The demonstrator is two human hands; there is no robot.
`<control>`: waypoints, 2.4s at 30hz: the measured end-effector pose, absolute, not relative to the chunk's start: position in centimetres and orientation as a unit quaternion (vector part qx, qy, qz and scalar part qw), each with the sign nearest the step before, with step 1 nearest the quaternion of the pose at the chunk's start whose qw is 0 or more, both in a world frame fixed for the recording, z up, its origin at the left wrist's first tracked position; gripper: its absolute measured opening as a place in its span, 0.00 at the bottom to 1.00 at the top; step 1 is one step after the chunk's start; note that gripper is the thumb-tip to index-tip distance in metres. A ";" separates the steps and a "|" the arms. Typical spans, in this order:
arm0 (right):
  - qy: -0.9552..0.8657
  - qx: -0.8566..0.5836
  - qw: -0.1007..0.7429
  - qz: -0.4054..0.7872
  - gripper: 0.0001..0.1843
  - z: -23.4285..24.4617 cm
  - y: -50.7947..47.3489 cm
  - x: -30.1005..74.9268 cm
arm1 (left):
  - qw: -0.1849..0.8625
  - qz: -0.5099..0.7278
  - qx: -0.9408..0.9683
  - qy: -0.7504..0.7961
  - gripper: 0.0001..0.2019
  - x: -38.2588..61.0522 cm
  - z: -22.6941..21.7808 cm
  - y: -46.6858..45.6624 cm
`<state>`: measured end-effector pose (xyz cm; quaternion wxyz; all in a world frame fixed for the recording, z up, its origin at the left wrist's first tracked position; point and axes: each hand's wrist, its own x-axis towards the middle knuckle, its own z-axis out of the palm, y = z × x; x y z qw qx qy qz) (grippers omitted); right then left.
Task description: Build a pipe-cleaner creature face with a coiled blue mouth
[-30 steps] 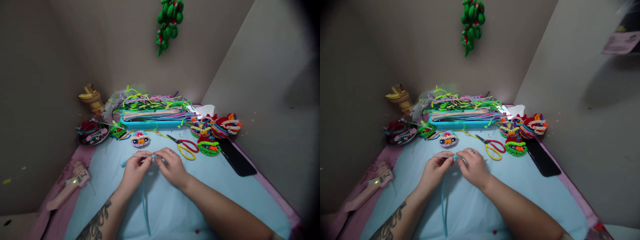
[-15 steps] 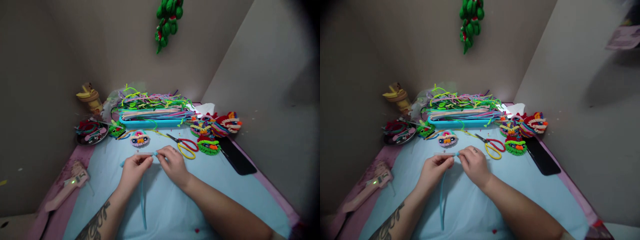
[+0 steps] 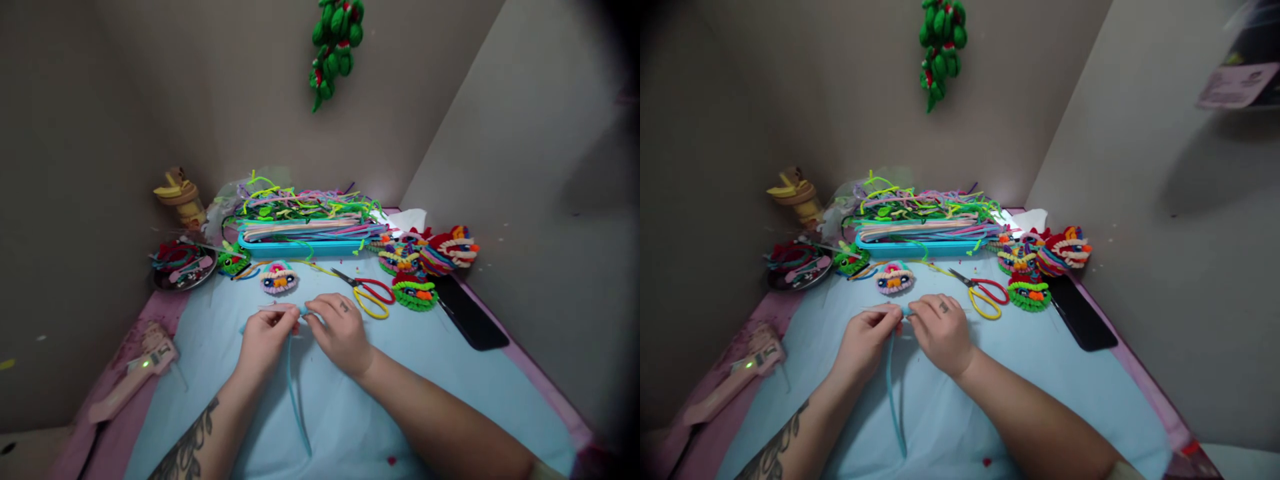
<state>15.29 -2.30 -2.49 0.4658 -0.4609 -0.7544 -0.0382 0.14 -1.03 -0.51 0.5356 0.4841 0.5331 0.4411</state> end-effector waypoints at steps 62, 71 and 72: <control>-0.683 -0.500 0.507 0.163 0.04 -2.3 -1.6 15.8 | 0.487 0.406 0.551 0.542 0.11 -0.2 -0.8 -1.1; -0.749 -0.477 0.459 -0.038 0.06 -2.4 -1.7 15.7 | 0.557 0.428 0.488 0.518 0.11 0.1 -0.7 -1.0; -0.754 -0.474 0.450 -0.067 0.08 -2.3 -1.7 15.7 | 0.559 0.428 0.486 0.518 0.12 0.1 -0.9 -1.0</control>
